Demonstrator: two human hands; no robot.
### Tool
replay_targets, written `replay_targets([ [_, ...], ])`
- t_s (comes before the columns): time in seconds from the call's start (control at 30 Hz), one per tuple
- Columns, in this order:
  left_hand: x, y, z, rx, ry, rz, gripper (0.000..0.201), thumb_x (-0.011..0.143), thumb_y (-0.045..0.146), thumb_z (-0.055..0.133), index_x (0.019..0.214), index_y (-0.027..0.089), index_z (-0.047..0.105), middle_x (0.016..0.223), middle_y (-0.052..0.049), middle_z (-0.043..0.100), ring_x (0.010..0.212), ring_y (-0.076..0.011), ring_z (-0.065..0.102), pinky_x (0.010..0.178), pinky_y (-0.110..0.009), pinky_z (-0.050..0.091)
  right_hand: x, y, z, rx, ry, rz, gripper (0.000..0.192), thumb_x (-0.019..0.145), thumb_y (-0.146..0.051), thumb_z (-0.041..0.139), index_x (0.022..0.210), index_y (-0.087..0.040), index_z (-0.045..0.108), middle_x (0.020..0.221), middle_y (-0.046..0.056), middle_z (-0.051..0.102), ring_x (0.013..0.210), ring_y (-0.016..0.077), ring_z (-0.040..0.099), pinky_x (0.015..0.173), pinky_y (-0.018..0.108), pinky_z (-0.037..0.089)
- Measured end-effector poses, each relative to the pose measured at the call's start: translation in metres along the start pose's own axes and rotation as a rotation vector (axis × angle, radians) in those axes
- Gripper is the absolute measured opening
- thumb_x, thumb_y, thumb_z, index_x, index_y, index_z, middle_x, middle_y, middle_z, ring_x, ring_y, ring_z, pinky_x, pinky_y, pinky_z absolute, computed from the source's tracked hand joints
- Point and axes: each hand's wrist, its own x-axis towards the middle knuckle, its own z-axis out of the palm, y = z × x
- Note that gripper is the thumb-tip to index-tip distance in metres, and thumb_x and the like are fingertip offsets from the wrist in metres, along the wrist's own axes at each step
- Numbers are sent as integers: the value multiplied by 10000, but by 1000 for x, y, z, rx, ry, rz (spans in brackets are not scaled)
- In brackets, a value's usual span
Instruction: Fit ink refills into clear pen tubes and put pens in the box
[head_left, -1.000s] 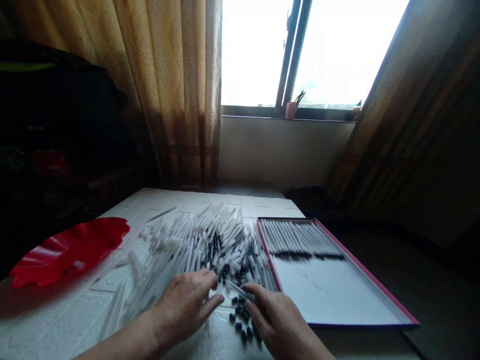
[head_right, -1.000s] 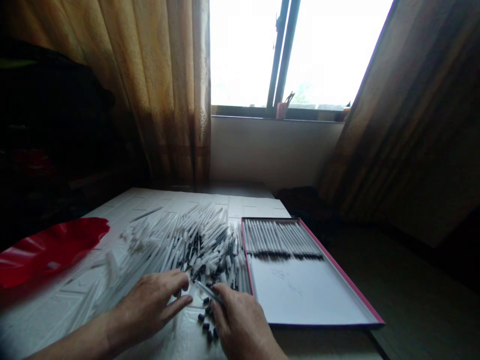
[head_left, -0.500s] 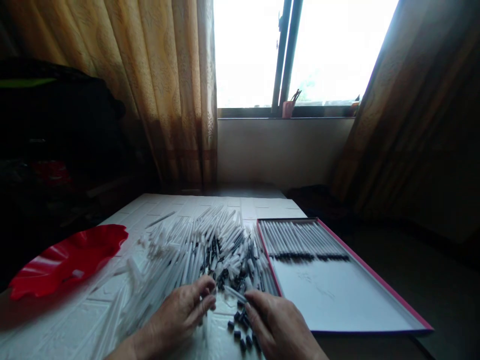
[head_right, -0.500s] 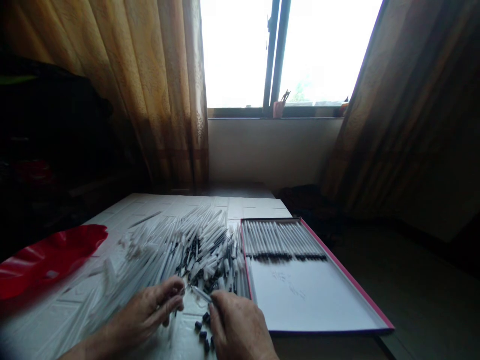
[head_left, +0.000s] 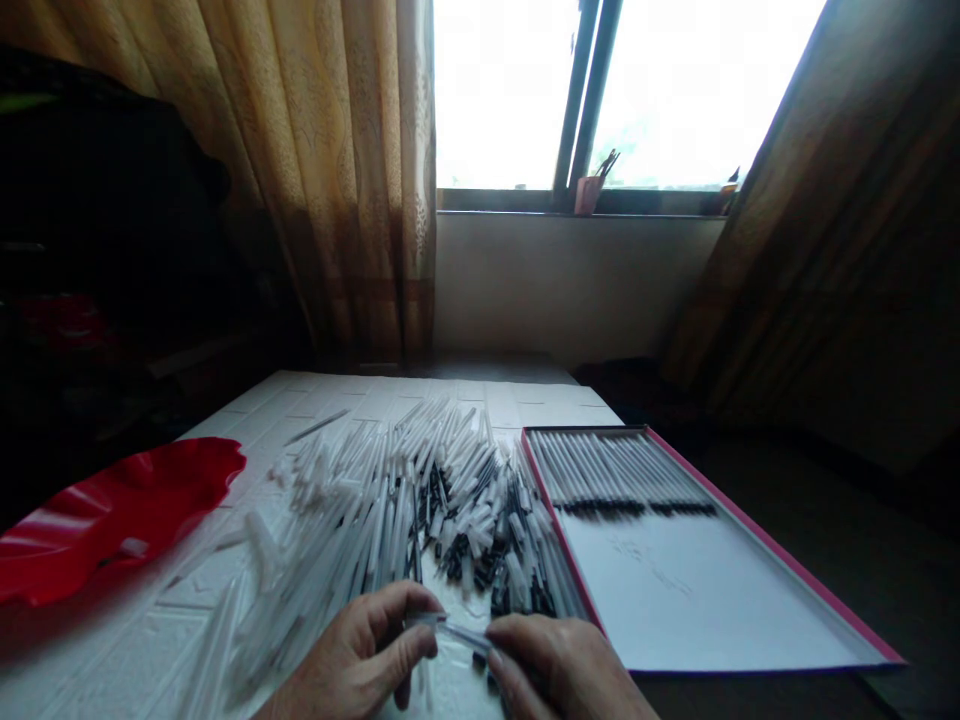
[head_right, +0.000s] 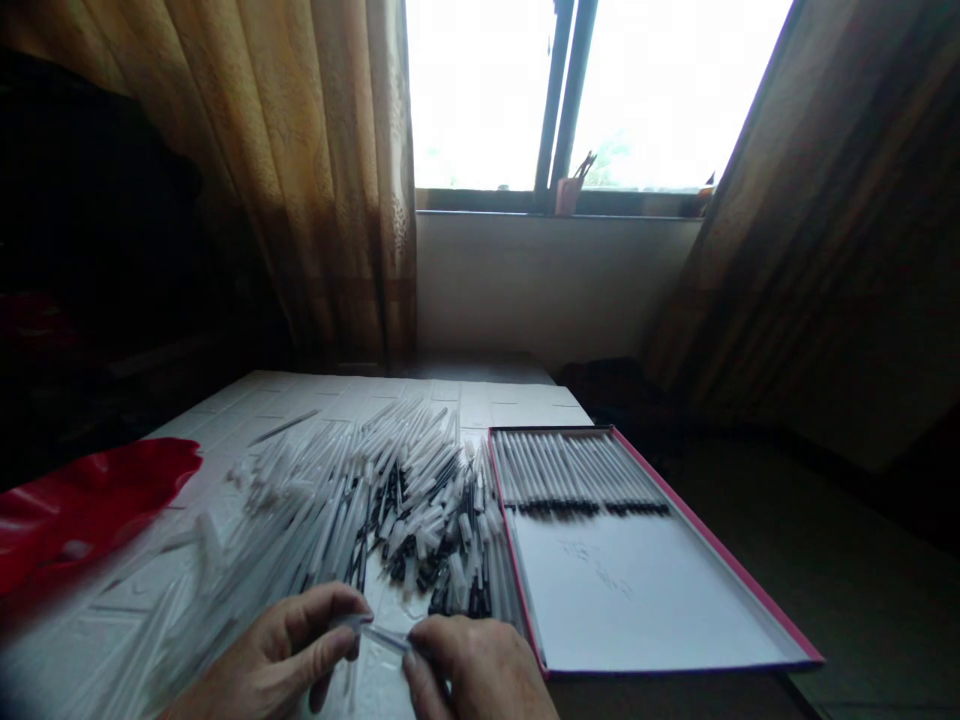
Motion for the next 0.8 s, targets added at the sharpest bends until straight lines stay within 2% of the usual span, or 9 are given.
replay_targets([
  [0.2, -5, 2, 1, 114, 7, -67, 517, 785, 673, 642, 923, 174, 641, 627, 61, 491, 501, -92, 444, 488, -214, 385, 1, -1, -3, -8, -85, -45, 236, 859, -234, 526, 878, -231, 761, 706, 33, 758, 615, 164, 688, 527, 221, 379],
  [0.3, -5, 5, 2, 13, -18, -99, 506, 727, 661, 710, 845, 184, 591, 665, 47, 520, 550, -103, 463, 473, -197, 391, 1, -1, -4, -10, -108, -51, 232, 856, -270, 532, 856, -223, 760, 650, 23, 729, 564, 149, 646, 497, 231, 337],
  [0.4, -6, 11, 1, -120, -94, -142, 579, 660, 713, 740, 845, 202, 540, 720, 26, 586, 543, -95, 448, 445, -181, 361, 1, 0, -3, 37, -95, -47, 249, 860, -314, 536, 874, -216, 764, 638, 19, 714, 543, 135, 605, 492, 225, 329],
  [0.5, -9, 19, -1, -50, -155, -151, 630, 727, 810, 589, 870, 197, 564, 721, 21, 595, 463, -73, 400, 418, -189, 299, 0, 0, -1, 78, -52, -19, 279, 864, -337, 524, 876, -210, 773, 647, 27, 715, 549, 138, 595, 490, 226, 331],
  [0.63, -15, 28, -2, 210, -117, -84, 686, 824, 848, 344, 692, 199, 525, 621, 32, 449, 537, -118, 412, 477, -216, 316, 1, -1, 0, 128, -57, -44, 255, 850, -313, 542, 919, -232, 774, 704, 26, 746, 581, 144, 631, 516, 217, 369],
  [0.8, -13, 18, 3, 285, -70, -41, 695, 837, 849, 264, 684, 205, 472, 669, 10, 428, 638, -156, 422, 579, -245, 354, 2, 7, 12, 69, -83, -81, 221, 849, -281, 541, 862, -204, 748, 685, 31, 745, 569, 140, 651, 508, 208, 375],
])
